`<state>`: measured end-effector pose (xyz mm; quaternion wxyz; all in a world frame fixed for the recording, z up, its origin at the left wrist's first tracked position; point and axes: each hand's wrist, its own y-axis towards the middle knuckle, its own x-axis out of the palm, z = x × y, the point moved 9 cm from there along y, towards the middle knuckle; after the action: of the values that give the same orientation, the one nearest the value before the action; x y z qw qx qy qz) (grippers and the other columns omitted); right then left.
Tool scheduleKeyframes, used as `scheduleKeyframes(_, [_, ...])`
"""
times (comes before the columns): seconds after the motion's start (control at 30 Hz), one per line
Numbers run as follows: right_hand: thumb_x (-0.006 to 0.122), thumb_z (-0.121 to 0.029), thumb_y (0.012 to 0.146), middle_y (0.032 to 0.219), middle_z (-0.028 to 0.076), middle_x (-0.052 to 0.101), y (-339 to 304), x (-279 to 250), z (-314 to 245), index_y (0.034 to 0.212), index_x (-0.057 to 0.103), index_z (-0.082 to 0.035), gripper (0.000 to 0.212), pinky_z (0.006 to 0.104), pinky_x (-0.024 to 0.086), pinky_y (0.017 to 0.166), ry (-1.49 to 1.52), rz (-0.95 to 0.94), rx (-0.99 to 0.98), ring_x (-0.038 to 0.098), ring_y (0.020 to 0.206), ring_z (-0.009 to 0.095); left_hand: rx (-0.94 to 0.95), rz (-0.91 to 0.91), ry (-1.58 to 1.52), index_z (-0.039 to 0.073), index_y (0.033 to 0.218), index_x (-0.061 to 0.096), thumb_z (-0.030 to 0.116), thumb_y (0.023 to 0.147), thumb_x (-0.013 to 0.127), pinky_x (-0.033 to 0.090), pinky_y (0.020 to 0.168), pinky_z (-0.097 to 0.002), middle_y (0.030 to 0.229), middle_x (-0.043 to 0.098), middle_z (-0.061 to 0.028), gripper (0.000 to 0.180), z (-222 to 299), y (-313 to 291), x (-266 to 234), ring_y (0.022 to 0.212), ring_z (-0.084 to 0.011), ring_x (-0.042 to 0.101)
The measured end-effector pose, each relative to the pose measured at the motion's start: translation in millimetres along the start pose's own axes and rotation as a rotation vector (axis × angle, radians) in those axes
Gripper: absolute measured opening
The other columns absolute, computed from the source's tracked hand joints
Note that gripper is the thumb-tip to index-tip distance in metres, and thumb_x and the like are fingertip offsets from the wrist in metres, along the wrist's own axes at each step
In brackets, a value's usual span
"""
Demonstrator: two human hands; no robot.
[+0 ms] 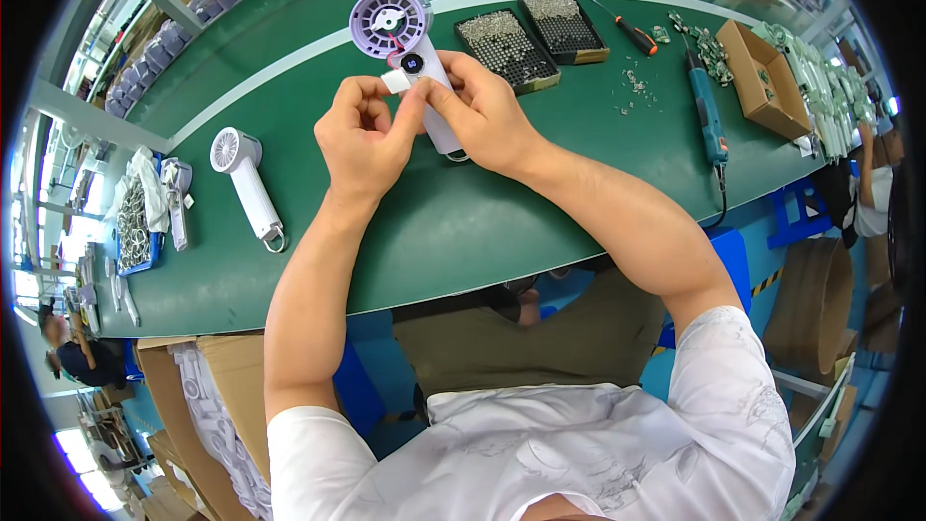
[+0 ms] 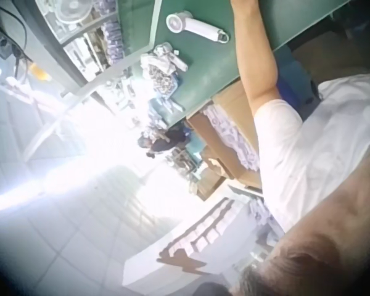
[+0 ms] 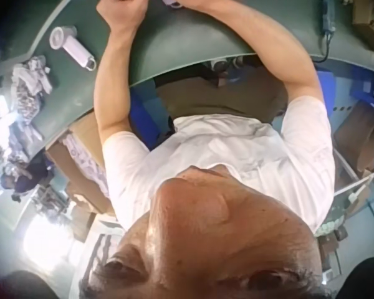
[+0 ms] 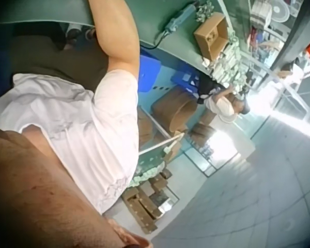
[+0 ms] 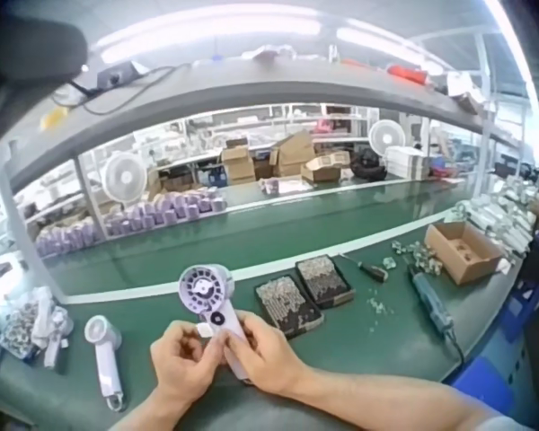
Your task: Assembling a small handheld electric fan at a production line station, including inserting components and securing them with an electric screwdriver.
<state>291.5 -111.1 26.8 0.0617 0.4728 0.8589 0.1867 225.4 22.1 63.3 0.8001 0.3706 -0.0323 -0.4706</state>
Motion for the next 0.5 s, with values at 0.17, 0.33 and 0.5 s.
scheduleKeyframes(0.17, [0.059,-0.020,0.105,0.106,0.014,0.071,0.4,5.5,2.5,0.132,0.053,0.007,0.038,0.0306,0.060,0.073,0.099,-0.025,0.064,0.072,0.086,0.017,0.025,0.055,-0.048,0.000,0.089,0.062,0.010,0.091,0.078,0.029,0.047,-0.0192,0.057,0.050,0.0067,0.020,-1.4,0.0,-9.5,0.053,0.0017,0.040])
scheduleKeyframes(0.33, [0.052,-0.016,0.108,0.112,0.014,0.070,0.3,5.3,3.8,0.136,0.050,0.006,0.035,0.0306,0.061,0.079,0.120,-0.074,0.141,0.072,0.092,0.019,-0.010,0.042,-0.087,0.000,0.094,0.062,0.015,0.099,0.071,0.033,0.046,-0.0193,0.062,0.057,0.0044,0.018,-2.4,0.7,-10.2,0.052,0.0004,0.045])
scheduleKeyframes(0.5, [0.052,-0.017,0.109,0.113,0.014,0.069,0.5,7.0,4.8,0.137,0.050,0.005,0.035,0.0310,0.061,0.080,0.134,-0.094,0.144,0.072,0.093,0.019,-0.031,0.055,-0.114,-0.001,0.095,0.062,0.011,0.098,0.071,0.033,0.050,-0.0184,0.062,0.057,0.0047,0.016,-6.3,0.2,-12.4,0.057,0.0012,0.045])
